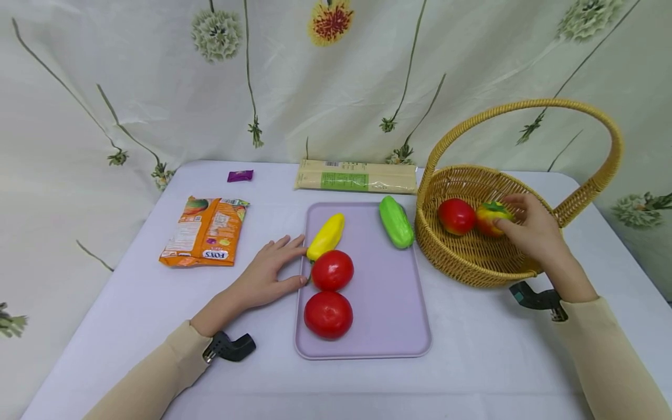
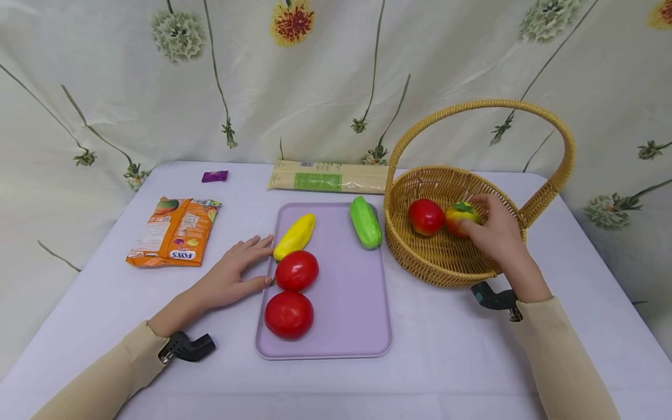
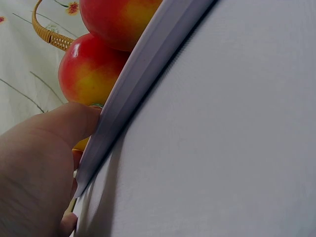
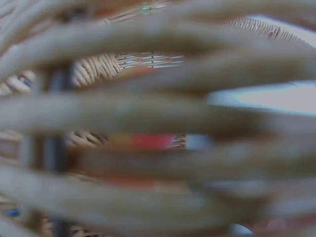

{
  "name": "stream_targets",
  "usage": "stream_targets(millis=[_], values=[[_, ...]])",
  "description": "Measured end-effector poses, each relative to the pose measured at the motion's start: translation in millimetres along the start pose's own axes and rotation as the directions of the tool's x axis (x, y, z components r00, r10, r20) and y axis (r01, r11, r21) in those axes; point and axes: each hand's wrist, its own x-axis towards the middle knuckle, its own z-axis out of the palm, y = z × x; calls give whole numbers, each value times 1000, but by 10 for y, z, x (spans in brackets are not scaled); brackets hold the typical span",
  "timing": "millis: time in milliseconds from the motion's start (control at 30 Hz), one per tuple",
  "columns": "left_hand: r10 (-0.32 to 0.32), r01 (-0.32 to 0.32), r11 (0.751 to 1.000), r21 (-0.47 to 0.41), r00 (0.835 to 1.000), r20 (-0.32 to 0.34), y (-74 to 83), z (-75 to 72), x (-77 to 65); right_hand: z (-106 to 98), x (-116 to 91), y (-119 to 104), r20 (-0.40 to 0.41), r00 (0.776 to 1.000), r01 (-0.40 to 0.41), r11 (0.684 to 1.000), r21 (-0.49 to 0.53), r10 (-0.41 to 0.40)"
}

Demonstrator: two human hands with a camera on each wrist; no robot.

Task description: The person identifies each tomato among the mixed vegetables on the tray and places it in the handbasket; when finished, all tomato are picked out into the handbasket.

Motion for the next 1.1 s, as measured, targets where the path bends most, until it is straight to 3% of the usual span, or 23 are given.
stream_targets(millis=[267, 400, 600, 800, 1100], values=[[-4, 4, 1000, 2, 1000, -3, 2, -12, 3, -108, -181, -164, -9, 998, 60, 998, -1, -60], [-7, 7, 1000, 0, 1000, -1, -1, -10, 13, -118, -337, -340, -29, 985, 172, 985, 15, -171], [-9, 9, 1000, -3, 1000, -8, -15, -5, 21, -34, -499, -716, -1, 933, 360, 932, 50, -361], [-13, 13, 1000, -12, 1000, 3, -14, 7, 30, 115, -544, -1024, 86, 878, 462, 881, 100, -470], [-12, 12, 1000, -13, 1000, 1, -21, 17, 9, 565, -531, -1419, 195, 780, 580, 804, 132, -595]])
